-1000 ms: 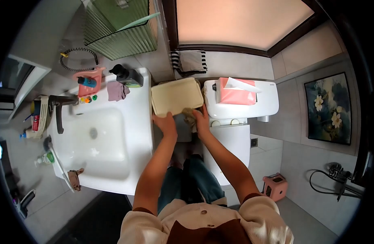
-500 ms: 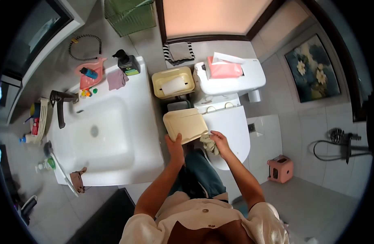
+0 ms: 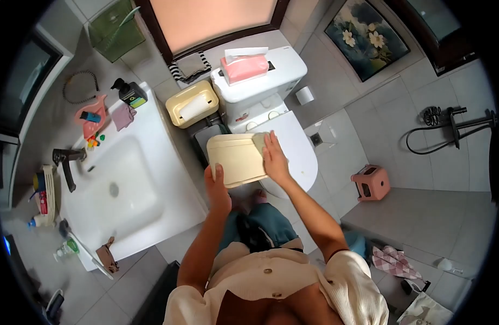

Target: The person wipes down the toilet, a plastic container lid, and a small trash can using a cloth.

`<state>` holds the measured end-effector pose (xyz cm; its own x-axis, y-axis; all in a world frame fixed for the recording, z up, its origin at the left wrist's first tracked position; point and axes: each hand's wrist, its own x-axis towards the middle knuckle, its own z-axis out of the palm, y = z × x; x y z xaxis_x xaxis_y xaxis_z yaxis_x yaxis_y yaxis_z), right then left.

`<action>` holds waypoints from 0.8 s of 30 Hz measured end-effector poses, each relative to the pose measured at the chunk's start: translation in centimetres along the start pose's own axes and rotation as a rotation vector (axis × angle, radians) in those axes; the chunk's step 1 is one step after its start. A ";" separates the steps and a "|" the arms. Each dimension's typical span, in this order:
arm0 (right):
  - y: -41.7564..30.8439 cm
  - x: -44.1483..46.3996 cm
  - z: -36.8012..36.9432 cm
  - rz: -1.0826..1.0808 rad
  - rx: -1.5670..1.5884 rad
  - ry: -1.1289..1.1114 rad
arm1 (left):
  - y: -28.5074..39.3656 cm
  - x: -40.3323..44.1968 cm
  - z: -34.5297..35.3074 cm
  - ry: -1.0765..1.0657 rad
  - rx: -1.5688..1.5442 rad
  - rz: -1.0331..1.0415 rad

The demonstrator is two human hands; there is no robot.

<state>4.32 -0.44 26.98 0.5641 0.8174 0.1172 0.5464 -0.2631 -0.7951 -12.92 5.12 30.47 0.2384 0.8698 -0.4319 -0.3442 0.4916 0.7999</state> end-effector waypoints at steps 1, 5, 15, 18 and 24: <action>0.7 -0.3 -0.6 0.111 0.075 0.006 | -0.3 -0.2 0.2 -0.019 0.036 0.015; -5.5 -1.4 -0.2 -0.163 0.115 0.016 | -1.1 -0.8 2.0 -0.144 0.188 -0.019; 4.4 -2.4 -4.1 -0.016 -0.294 0.149 | -1.1 -3.3 2.7 -0.111 0.435 0.156; 0.0 -1.9 -1.9 -0.120 -0.050 0.216 | -2.2 -2.3 3.3 -0.159 0.605 0.192; -1.0 -0.7 -2.9 -0.181 0.107 0.165 | -3.1 -2.1 2.6 -0.130 0.392 0.139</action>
<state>5.15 -2.19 29.41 0.5614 0.7493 0.3513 0.5838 -0.0576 -0.8099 -9.97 1.66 30.00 0.3354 0.9017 -0.2727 -0.0160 0.2949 0.9554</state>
